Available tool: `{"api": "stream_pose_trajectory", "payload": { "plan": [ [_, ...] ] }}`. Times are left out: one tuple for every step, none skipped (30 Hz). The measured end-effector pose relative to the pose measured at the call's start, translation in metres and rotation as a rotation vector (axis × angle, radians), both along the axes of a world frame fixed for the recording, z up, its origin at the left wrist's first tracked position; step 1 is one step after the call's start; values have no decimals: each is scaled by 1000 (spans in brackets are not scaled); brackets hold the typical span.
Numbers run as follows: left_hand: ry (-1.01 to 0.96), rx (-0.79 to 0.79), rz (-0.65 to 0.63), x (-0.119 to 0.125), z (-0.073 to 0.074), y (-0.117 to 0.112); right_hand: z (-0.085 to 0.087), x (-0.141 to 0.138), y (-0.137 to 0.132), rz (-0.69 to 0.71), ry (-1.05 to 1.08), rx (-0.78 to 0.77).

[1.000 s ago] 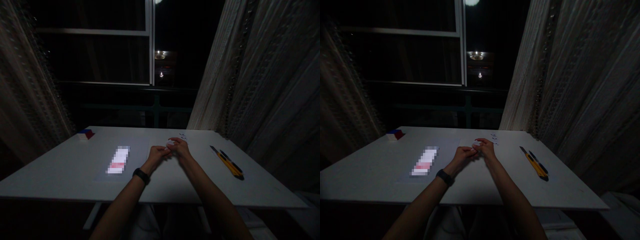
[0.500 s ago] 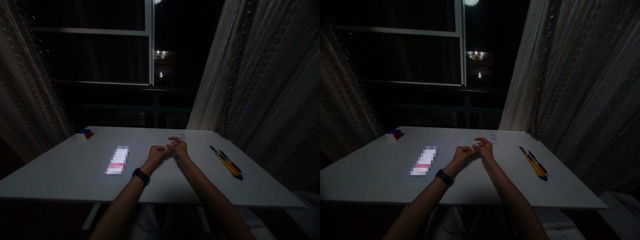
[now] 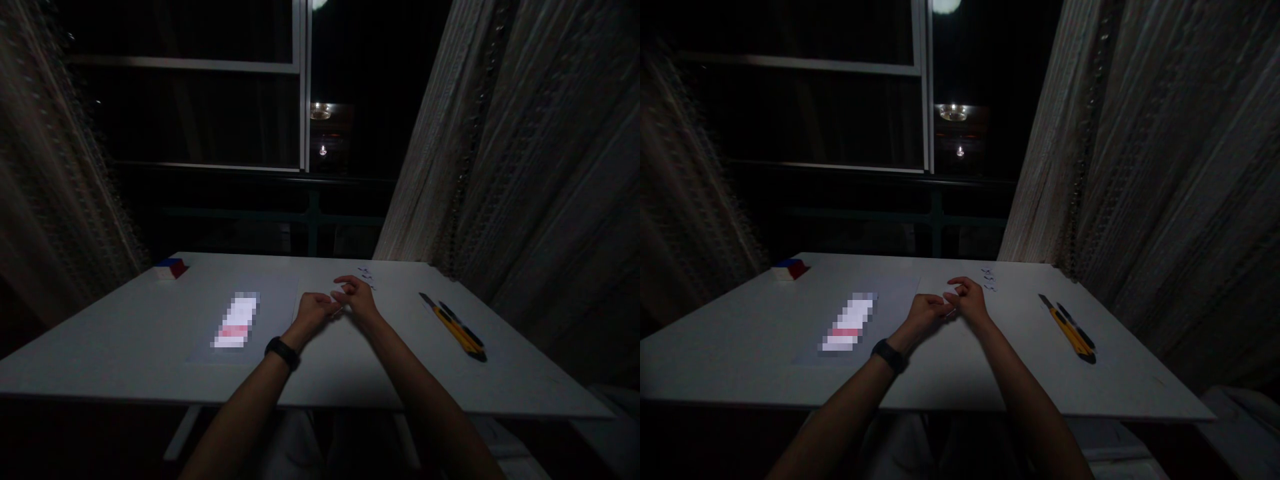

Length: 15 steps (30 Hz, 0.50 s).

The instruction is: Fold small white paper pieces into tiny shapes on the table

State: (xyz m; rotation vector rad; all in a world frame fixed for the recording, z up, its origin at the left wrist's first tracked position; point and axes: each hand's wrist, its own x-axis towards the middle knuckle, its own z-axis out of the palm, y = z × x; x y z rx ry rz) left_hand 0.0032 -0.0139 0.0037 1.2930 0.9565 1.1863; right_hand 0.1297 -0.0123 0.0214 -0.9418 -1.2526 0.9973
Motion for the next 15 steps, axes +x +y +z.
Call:
{"api": "stream_pose_trajectory", "payload": {
  "plan": [
    [14,10,-7,0,0,0,0,0,0,-19,11,-3],
    [27,21,-19,0,0,0,-1,0,1,-28,25,-10],
    [35,29,-33,0,1,-1,-2,0,2,-27,41,-22],
    [40,33,-46,0,1,-1,-3,0,3,-24,55,-36],
    [39,32,-55,0,1,-1,-4,1,5,-24,67,-51],
    [35,27,-59,0,1,-1,-5,2,6,-23,73,-64],
    [27,23,-61,-1,1,-1,-6,3,6,-18,73,-74],
    [15,17,-61,-1,1,-1,-6,4,6,-6,69,-78],
    [-3,8,-62,-2,1,-1,-6,6,6,16,62,-79],
    [-24,-6,-66,-2,0,0,-5,7,6,45,53,-79],
    [-47,-24,-73,-3,0,0,-5,7,5,76,45,-80],
    [-68,-42,-80,-4,0,0,-4,8,4,100,41,-85],
    [-83,-58,-87,-4,-1,1,-4,8,4,114,40,-91],
    [-88,-65,-96,-4,-1,1,-3,8,3,120,39,-95],
    [-86,-68,-109,-4,-1,2,-3,8,2,120,33,-94]
  ]
}}
